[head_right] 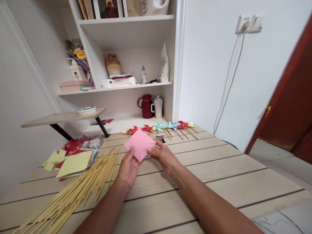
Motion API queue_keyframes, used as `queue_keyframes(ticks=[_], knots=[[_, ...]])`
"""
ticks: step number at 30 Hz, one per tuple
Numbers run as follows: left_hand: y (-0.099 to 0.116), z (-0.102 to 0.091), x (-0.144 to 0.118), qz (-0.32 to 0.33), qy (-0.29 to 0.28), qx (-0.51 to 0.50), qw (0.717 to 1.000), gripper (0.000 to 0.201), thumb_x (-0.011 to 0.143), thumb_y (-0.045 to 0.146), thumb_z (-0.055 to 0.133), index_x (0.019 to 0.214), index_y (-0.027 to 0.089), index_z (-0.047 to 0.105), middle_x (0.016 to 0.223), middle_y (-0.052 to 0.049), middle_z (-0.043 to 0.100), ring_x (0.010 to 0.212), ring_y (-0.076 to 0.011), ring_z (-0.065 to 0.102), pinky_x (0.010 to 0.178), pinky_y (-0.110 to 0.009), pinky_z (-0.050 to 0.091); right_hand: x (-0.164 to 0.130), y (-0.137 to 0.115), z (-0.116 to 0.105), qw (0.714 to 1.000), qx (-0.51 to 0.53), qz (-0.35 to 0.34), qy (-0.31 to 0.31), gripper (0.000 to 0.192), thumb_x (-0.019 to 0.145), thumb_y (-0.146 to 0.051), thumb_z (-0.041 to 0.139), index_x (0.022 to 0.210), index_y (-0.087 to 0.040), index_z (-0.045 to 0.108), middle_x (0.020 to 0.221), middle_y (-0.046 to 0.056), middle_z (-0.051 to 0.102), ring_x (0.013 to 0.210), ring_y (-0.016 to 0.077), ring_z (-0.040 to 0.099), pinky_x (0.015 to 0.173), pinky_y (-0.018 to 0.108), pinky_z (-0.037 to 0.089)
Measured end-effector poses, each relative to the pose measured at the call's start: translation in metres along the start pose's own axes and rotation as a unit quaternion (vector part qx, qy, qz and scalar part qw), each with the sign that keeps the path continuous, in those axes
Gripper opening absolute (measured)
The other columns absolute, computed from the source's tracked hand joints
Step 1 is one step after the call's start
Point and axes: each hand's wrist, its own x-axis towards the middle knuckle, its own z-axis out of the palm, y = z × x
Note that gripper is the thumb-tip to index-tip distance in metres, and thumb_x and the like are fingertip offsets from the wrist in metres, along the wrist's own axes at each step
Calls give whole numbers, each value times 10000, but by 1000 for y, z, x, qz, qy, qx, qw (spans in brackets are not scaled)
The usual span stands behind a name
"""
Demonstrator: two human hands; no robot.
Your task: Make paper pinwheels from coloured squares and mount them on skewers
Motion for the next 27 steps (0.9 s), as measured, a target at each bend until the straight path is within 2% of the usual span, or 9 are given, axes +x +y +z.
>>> queue_keyframes(ticks=[4,8,12,17,20,23,27], knots=[[0,5,-4,-17,-21,1,1000,287,852,317,699,1057,118,719,1114,-135,740,1070,-214,660,951,-323,496,3,9,2,1000,13,7,-2,418,600,-329,859,966,-197,706,986,61,743,925,228,646,883,373,454],[2,11,-11,-61,-56,18,996,333,856,377,685,1090,142,714,1163,-127,720,1162,-229,610,1008,-344,456,7,9,-1,999,27,-21,32,265,634,-349,840,789,-193,692,869,39,734,839,198,636,869,361,452],[11,10,-12,-113,-64,21,991,527,904,572,513,1162,148,689,1271,-142,660,1216,-230,561,952,-328,468,6,-9,-6,997,28,-61,33,290,669,-397,816,837,-195,691,865,37,731,794,189,636,795,331,472],[26,7,-7,-145,-73,-34,986,618,895,634,450,1152,125,689,1055,-150,724,1023,-249,643,919,-381,478,-2,-30,-13,997,6,-76,9,327,663,-387,830,888,-190,696,879,34,729,732,163,619,686,276,450],[30,10,-9,-178,-118,-45,976,679,885,649,454,1191,80,662,1089,-190,719,1031,-283,647,961,-433,460,-4,-33,-15,996,-44,-80,-20,324,683,-405,812,898,-191,698,888,33,730,752,169,620,714,286,445],[29,15,-13,-196,-151,-37,968,671,894,625,463,1202,59,649,1222,-222,673,1154,-328,604,1010,-467,433,-5,-31,-14,988,-111,-101,-27,270,709,-414,786,827,-190,694,824,11,703,741,165,596,713,286,429],[26,15,-14,-190,-131,-19,973,498,897,488,557,1186,97,663,1155,-182,718,1177,-326,606,1005,-461,452,-6,-32,-12,978,-168,-116,-34,234,736,-412,754,770,-191,682,757,-10,652,701,152,552,681,278,400]])
